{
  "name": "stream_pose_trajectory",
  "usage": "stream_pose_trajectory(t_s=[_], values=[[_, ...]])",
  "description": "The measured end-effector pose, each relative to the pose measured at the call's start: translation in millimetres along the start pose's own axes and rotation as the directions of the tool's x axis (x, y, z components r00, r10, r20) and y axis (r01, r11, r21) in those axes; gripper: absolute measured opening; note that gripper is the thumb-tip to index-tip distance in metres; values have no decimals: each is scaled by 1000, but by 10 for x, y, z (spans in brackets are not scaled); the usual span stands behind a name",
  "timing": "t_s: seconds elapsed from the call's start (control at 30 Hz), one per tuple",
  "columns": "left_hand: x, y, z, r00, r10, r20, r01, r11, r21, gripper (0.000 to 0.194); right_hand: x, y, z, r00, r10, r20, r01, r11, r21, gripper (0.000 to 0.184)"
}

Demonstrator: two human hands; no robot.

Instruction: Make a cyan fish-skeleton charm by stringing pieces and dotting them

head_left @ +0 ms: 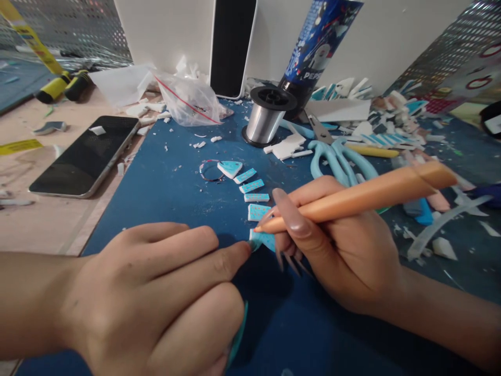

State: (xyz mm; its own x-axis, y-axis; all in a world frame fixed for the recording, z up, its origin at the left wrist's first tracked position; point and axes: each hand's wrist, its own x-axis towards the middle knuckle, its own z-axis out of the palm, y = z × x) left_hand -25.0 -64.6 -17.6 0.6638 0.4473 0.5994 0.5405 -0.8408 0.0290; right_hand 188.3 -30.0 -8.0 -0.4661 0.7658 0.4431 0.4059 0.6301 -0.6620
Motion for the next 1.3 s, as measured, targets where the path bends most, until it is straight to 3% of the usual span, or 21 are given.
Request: stream_pose_trajectory(t_s=[0.13,0.27,0.43,0.9,0.93,1.03,1.3], values=[[10,0,-16,999,45,-6,-45,999,-20,7,0,0,-5,1000,-9,-1,9,1000,2,14],[21,20,-43,1000,0,-16,0,1000,-16,7,4,12,-5,1000,-30,3,30,999,-17,13],[26,1,-36,997,67,30,-67,998,-13,9,4,28,-1,1000,-20,5,20,1000,-14,13],[80,-65,-17,988,150,-22,-150,988,-20,9,-8,-17,6,999,22,-25,-22,1000,-14,11],[84,-71,-14,995,102,3,-102,995,-5,8,-4,-20,1,1000,15,-22,-16,1000,-25,13],[88,-71,-15,985,169,-28,-170,985,-32,8,9,-16,-13,1000,1,-10,-1,999,-54,15],[65,-13,-28,998,63,-24,-64,998,-12,6,18,18,-19,1000,-11,16,12,997,-81,15]])
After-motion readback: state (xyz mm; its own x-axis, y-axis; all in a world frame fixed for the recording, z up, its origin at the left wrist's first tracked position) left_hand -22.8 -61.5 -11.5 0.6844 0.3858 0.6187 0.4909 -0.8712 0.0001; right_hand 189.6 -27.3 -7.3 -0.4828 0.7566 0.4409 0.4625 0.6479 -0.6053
